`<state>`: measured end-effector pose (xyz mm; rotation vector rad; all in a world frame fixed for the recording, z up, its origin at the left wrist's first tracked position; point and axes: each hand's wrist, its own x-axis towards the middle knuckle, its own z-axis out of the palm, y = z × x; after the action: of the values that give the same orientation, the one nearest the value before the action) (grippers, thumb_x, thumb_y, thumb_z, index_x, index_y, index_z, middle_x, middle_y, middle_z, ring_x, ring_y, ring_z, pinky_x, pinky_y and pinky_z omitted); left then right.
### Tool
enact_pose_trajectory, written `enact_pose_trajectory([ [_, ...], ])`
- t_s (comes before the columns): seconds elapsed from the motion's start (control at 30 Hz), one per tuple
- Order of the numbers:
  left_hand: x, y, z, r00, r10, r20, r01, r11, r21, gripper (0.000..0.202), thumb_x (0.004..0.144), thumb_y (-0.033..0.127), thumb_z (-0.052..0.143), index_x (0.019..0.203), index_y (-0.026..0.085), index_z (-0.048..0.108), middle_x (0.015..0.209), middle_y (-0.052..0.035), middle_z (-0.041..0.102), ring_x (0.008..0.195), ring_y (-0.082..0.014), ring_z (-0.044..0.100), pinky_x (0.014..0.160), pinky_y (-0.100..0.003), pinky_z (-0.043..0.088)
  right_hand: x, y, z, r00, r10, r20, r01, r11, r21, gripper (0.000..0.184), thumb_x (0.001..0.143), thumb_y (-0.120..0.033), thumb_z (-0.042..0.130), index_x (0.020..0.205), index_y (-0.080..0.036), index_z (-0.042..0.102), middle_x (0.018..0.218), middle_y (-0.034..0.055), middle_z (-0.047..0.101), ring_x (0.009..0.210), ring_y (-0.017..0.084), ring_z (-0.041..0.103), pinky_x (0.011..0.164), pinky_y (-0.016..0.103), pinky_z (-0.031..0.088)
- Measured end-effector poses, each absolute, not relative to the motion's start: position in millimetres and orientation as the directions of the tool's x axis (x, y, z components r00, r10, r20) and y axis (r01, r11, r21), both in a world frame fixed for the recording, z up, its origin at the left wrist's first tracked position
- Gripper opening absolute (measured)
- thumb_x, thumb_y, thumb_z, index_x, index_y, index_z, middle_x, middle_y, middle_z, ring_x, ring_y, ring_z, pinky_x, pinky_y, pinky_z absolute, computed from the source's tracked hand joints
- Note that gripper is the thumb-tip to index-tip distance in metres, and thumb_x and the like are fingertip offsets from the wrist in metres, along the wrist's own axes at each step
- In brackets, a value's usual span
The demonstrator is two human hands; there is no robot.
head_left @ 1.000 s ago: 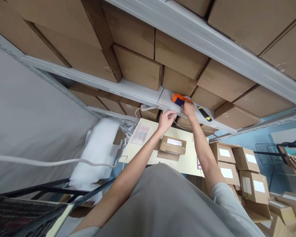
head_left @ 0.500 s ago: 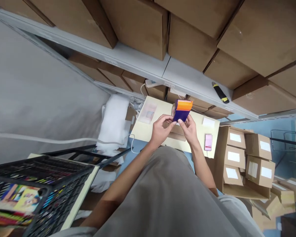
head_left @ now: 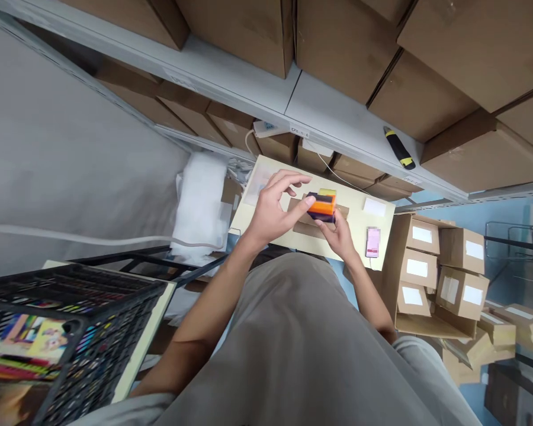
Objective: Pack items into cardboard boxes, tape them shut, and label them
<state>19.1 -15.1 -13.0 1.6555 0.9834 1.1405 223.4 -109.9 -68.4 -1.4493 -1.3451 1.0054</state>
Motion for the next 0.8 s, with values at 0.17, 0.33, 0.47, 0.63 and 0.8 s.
enact_pose_trajectory([
  [0.17, 16.3, -8.6, 1.2, 0.430, 0.869, 0.244, 0.129, -0.327, 0.936, 0.020, 0.094, 0.045, 0.088, 0.108, 0.029, 0.086, 0.105, -0.0039, 0.076, 0.115, -0.0289, 0.073, 0.105, -0.048, 0.067, 246.5, -123.3, -64.7, 0.003, 0.999, 0.050, 0.492, 0.042, -0.869, 0.034, 0.110, -0.056, 0.072, 0.132, -0.030, 0.072, 0.126, 0.0110, 0.081, 0.115, 0.034, 0.076, 0.109, 0.053, 0.065],
  [0.33, 14.2, -14.9, -8.0, 0.447, 0.871, 0.204, 0.096, -0.274, 0.957, 0.017, 0.092, 0.043, 0.091, 0.101, 0.030, 0.085, 0.099, -0.0034, 0.076, 0.106, -0.0276, 0.074, 0.098, -0.045, 0.068, 265.5, -128.5, -60.7, -0.087, 0.986, 0.141, 0.632, 0.164, -0.758, 0.025, 0.112, -0.044, 0.067, 0.132, -0.030, 0.071, 0.130, 0.0133, 0.080, 0.125, 0.037, 0.073, 0.111, 0.056, 0.062],
  [0.47, 15.4, -19.2, -5.7, 0.458, 0.858, 0.233, 0.118, -0.319, 0.940, 0.018, 0.098, 0.047, 0.086, 0.100, 0.028, 0.084, 0.097, -0.0027, 0.076, 0.099, -0.0241, 0.074, 0.093, -0.040, 0.066, 274.2, -131.6, -57.9, -0.141, 0.970, 0.198, 0.701, 0.239, -0.672, 0.027, 0.112, -0.040, 0.064, 0.136, -0.029, 0.070, 0.129, 0.0143, 0.080, 0.125, 0.038, 0.073, 0.113, 0.060, 0.061],
  [0.63, 18.6, -21.0, 4.8, 0.470, 0.808, 0.356, 0.156, -0.473, 0.867, 0.023, 0.108, 0.047, 0.077, 0.101, 0.027, 0.084, 0.096, -0.0027, 0.078, 0.092, -0.0203, 0.072, 0.088, -0.036, 0.062, 279.3, -136.4, -52.3, -0.173, 0.951, 0.257, 0.767, 0.294, -0.571, 0.025, 0.111, -0.036, 0.062, 0.133, -0.028, 0.069, 0.121, 0.0139, 0.080, 0.117, 0.037, 0.075, 0.110, 0.062, 0.062],
  [0.8, 19.1, -25.7, 7.2, 0.446, 0.771, 0.455, 0.179, -0.575, 0.798, 0.025, 0.108, 0.050, 0.078, 0.099, 0.026, 0.083, 0.096, -0.0044, 0.081, 0.089, -0.0203, 0.070, 0.083, -0.038, 0.060, 280.8, -140.2, -45.1, -0.178, 0.949, 0.262, 0.816, 0.291, -0.500, 0.026, 0.108, -0.034, 0.065, 0.132, -0.023, 0.068, 0.120, 0.0156, 0.081, 0.118, 0.039, 0.075, 0.110, 0.064, 0.060],
])
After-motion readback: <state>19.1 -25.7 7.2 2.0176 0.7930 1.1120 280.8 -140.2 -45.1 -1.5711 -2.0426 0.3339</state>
